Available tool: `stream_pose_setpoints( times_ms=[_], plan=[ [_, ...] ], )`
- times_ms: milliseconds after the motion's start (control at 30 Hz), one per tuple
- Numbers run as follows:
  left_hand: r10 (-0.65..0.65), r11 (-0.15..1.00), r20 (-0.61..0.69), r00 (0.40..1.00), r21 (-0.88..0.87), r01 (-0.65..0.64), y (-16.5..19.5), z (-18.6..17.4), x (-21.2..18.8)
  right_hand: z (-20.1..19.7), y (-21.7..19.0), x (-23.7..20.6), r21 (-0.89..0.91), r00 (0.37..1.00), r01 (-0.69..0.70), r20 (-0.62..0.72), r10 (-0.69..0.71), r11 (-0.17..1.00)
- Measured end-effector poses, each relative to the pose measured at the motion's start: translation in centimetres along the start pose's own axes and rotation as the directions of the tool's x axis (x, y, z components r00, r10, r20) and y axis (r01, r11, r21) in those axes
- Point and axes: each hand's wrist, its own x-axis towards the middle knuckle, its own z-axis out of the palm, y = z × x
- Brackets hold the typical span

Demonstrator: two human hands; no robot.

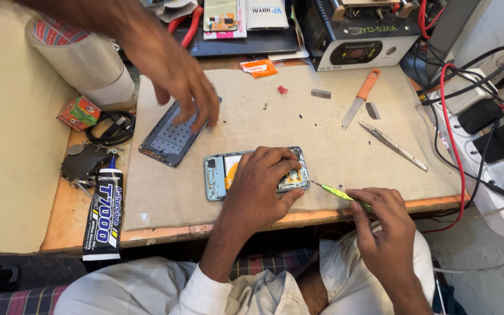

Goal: The person disassembles a smartphone by removing screws and prying open the back cover. They use a screwdriver and tweezers to detach internal components, including the camera module and ribbon cables, and place small parts on the work surface.

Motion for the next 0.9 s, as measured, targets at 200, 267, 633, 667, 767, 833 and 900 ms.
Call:
stream_pose_setpoints(
  times_ms=[200,267,633,667,767,833,900],
  plan=[
    [0.051,0.995,-0.055,0.997,0.088,-0.046,0.6,0.2,-0.6,-0.4,1.2,3.8,-0.078,0.998,0.046,-0.038,-0.05,0.996],
    [0.061,0.99,-0.086,0.994,0.131,-0.049,0.8,0.3,-0.9,-0.9,1.1,5.8,0.0,0.996,-0.008,0.086,0.008,1.0],
    [0.001,0.984,-0.057,0.998,0.18,0.01,0.7,0.5,-1.1,-3.4,-4.5,15.1,0.014,0.892,0.234,0.395,-0.22,0.972],
    [-0.003,0.984,-0.055,0.998,0.179,0.013,0.7,0.5,-1.1,-3.2,-4.9,15.6,0.007,0.879,0.226,0.43,-0.207,0.974],
    [-0.011,0.985,-0.053,0.999,0.172,0.02,0.7,0.4,-1.1,-3.0,-6.0,16.5,-0.076,0.831,0.238,0.532,-0.162,0.968],
    [-0.02,0.987,-0.051,0.998,0.161,0.028,0.7,0.4,-1.1,-3.0,-6.5,16.6,-0.094,0.814,0.253,0.559,-0.159,0.963],
    [-0.032,0.987,-0.041,0.999,0.156,0.038,0.6,0.4,-1.0,-3.1,-6.8,16.6,-0.12,0.8,0.254,0.584,-0.139,0.96]
  ],
)
